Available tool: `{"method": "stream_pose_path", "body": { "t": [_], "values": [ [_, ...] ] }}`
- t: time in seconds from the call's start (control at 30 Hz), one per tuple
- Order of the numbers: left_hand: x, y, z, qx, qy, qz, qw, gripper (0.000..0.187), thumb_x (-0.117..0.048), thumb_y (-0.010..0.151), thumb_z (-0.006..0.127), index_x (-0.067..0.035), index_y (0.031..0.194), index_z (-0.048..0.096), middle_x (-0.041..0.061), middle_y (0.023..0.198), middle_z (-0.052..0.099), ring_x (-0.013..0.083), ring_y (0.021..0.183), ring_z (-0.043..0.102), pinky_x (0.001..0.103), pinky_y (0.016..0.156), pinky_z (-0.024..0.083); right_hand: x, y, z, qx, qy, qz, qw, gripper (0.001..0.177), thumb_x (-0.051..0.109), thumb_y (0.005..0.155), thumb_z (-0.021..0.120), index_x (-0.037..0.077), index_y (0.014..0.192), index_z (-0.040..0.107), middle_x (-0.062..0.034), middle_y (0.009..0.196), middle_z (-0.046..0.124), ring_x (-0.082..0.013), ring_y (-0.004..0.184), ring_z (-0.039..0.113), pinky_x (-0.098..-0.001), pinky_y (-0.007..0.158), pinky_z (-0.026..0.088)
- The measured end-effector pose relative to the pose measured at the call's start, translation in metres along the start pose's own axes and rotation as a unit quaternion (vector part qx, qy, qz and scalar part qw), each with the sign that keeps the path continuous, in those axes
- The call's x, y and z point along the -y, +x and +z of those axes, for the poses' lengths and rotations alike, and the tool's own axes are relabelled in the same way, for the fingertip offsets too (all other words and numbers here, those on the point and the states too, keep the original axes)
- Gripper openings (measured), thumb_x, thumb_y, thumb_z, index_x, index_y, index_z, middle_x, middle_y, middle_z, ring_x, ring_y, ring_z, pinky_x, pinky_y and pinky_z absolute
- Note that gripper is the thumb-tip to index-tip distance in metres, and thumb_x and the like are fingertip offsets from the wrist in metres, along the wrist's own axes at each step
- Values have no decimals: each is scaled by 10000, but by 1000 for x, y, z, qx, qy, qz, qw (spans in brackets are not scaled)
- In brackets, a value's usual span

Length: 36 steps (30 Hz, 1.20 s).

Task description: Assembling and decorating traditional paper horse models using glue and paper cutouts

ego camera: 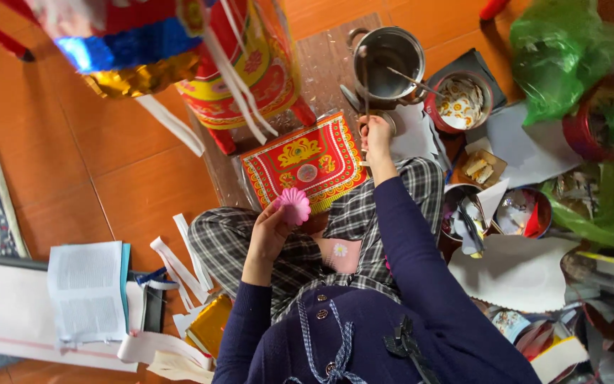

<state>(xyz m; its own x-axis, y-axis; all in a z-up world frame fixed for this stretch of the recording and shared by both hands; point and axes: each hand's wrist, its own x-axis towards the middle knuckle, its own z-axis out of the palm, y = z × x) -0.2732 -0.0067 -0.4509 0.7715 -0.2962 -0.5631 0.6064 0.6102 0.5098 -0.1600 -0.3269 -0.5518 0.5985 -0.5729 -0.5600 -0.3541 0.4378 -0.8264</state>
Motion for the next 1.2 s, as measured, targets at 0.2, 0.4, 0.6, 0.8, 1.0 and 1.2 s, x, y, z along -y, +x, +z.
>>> {"method": "stream_pose_path", "body": {
  "t": [0.2, 0.4, 0.6, 0.8, 1.0, 1.2],
  "values": [
    [-4, 6, -1, 5, -23, 25, 999, 281, -55, 967, 516, 14, 1236, 556, 204, 1074, 692, 317, 954, 709, 445, 758, 615, 42, -38, -1, 63, -14, -82, 995, 246, 199, 1041, 339, 136, 1211, 504, -143, 624, 611, -101, 393, 464, -159, 282, 293],
    [-5, 32, -9, 1, -64, 55, 996, 288, -86, 981, 548, -2, 1256, 569, 182, 1117, 687, 299, 999, 704, 430, 852, 593, 128, -180, -37, 230, -72, -159, 957, 167, 167, 1001, 528, 113, 1158, 513, -165, 727, 630, -144, 470, 548, -172, 324, 322],
    [-17, 24, 18, -10, -64, 78, 995, 211, -101, 979, 563, -27, 1168, 623, 115, 984, 727, 202, 861, 738, 300, 734, 613, 116, -286, -58, 321, -340, -155, 870, 404, -23, 872, 531, 152, 1204, 683, -82, 611, 659, -106, 406, 514, -202, 371, 390],
    [-17, 13, 32, -30, -3, 108, 994, 196, -91, 974, 560, -49, 1150, 636, 93, 906, 731, 133, 738, 728, 196, 607, 583, 83, -294, -71, 272, -460, -192, 823, 406, 60, 945, 521, 283, 1242, 683, -19, 643, 694, -88, 455, 500, -229, 430, 392],
    [2, 26, 9, -27, -9, 102, 994, 271, -111, 1001, 532, -24, 1250, 592, 128, 945, 730, 216, 799, 745, 313, 688, 624, 83, -303, -60, 297, -487, -203, 796, 399, 61, 939, 524, 265, 1240, 689, -43, 661, 697, -180, 575, 610, -301, 584, 496],
    [30, 53, -25, -42, -3, 115, 992, 283, -108, 1013, 506, -22, 1273, 578, 200, 967, 721, 330, 827, 732, 342, 702, 621, 87, -302, -68, 283, -508, -196, 790, 416, 53, 946, 497, 263, 1254, 680, -74, 673, 698, -228, 610, 626, -351, 612, 491]
  ]
}}
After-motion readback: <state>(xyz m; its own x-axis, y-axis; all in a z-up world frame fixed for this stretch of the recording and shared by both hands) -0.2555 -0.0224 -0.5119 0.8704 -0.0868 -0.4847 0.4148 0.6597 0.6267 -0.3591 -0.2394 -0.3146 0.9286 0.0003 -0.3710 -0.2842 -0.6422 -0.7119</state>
